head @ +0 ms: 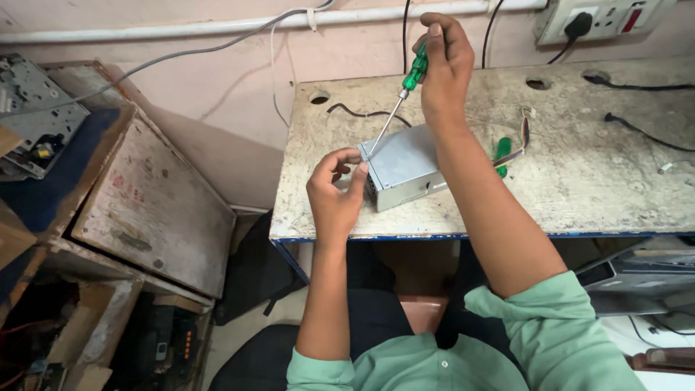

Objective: The person handles a computer power supply unit, rotates it to inspect the sides and connectors, then uses a green screwdriver to remove screws from the casing. The person continues unscrewing multiple screws from different sides of the unit.

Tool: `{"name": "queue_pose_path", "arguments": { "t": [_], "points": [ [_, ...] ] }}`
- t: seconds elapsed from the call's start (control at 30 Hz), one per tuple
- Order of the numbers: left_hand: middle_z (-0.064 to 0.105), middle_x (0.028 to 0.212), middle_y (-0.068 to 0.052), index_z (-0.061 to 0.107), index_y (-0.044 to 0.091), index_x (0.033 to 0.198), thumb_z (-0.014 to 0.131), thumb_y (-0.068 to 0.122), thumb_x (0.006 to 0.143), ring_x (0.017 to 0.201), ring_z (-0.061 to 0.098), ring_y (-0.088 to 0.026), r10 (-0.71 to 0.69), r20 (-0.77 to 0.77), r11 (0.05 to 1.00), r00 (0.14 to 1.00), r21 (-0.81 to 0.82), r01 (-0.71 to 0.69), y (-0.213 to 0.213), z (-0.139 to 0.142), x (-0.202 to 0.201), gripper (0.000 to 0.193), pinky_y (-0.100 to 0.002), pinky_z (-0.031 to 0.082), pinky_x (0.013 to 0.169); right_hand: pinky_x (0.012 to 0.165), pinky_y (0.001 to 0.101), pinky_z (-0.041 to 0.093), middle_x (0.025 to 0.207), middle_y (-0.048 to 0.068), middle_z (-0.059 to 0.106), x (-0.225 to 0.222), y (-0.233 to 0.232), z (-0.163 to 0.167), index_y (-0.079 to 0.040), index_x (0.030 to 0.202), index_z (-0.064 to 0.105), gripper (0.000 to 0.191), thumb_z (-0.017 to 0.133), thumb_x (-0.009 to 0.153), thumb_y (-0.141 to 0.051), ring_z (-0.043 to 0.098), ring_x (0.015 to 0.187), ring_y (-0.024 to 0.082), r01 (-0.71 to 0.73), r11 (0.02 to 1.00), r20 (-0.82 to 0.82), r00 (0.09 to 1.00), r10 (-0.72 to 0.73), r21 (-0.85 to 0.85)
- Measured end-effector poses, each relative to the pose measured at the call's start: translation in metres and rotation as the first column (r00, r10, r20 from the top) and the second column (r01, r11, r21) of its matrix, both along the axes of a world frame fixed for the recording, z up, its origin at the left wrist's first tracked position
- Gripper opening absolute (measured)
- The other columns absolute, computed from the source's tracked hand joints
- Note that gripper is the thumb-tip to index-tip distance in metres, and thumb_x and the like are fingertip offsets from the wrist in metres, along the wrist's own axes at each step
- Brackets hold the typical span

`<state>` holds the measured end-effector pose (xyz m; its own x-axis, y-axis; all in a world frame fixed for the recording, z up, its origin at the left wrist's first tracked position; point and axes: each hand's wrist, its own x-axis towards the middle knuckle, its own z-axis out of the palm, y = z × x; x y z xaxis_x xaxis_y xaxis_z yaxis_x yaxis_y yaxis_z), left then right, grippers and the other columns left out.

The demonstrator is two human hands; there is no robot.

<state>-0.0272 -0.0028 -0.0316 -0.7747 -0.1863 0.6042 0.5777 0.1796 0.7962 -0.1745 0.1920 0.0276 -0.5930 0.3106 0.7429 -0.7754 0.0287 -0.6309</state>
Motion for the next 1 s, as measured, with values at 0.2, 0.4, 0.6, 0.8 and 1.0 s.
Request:
{"name": "queue_pose_path", "arguments": {
  "t": [0.2,0.4,0.6,0.8,1.0],
  "points": [
    [0.075,0.099,-0.005,0.074,0.002,0.103,0.078,0.010,0.088,0.083,0.066,-0.014,0.002,-0.006,1.000,1.000,-0.014,-0.003,0.000,0.005,0.004,0.018,-0.028,0.055,0.079,0.054,0.0222,0.038,0.084,0.000,0.064,0.004,-0.004,0.001,-0.003,0.120,0.067,0.024,0.053,0.114,-0.021,0.046,0.064,0.003,-0.030,0.999,-0.001,1.000,0.030,-0.015],
    [0.075,0.096,-0.006,0.074,0.001,0.102,0.078,0.010,0.088,0.076,0.065,-0.012,-0.017,0.038,1.000,0.999,0.023,0.016,0.002,0.008,0.005,0.017,-0.026,0.054,0.072,0.054,0.0220,0.037,0.086,0.000,0.066,0.006,-0.006,0.004,-0.003,0.121,0.067,0.024,0.053,0.114,-0.021,0.047,0.065,0.003,-0.019,1.000,0.008,1.000,0.019,-0.018],
    [0.074,0.094,-0.005,0.074,0.001,0.102,0.077,0.010,0.089,0.075,0.066,-0.010,-0.019,0.038,1.000,0.999,0.014,0.019,0.002,0.010,0.008,0.017,-0.025,0.054,0.071,0.054,0.0220,0.038,0.085,0.000,0.066,0.011,-0.009,0.005,-0.003,0.121,0.067,0.024,0.053,0.114,-0.021,0.047,0.064,0.003,-0.030,0.999,0.007,1.000,0.030,-0.015],
    [0.074,0.092,-0.005,0.075,0.000,0.101,0.077,0.011,0.089,0.072,0.063,-0.010,0.007,0.042,1.000,0.999,0.020,-0.008,0.003,0.010,0.008,0.016,-0.025,0.052,0.069,0.057,0.0222,0.040,0.091,0.002,0.066,0.015,-0.010,0.006,-0.001,0.128,0.064,0.024,0.057,0.114,-0.019,0.051,0.071,0.005,-0.073,0.997,-0.014,0.997,0.073,-0.001],
    [0.071,0.083,-0.001,0.075,0.000,0.100,0.075,0.013,0.092,0.071,0.060,-0.006,0.037,0.081,0.992,0.996,0.118,-0.046,0.001,0.003,0.005,0.016,-0.023,0.050,0.068,0.076,0.0266,0.055,0.100,0.012,0.070,0.026,-0.017,0.006,-0.007,0.153,0.040,0.046,0.069,0.117,-0.008,0.069,0.092,0.015,-0.346,0.933,-0.048,0.935,0.351,0.098]
  ]
}}
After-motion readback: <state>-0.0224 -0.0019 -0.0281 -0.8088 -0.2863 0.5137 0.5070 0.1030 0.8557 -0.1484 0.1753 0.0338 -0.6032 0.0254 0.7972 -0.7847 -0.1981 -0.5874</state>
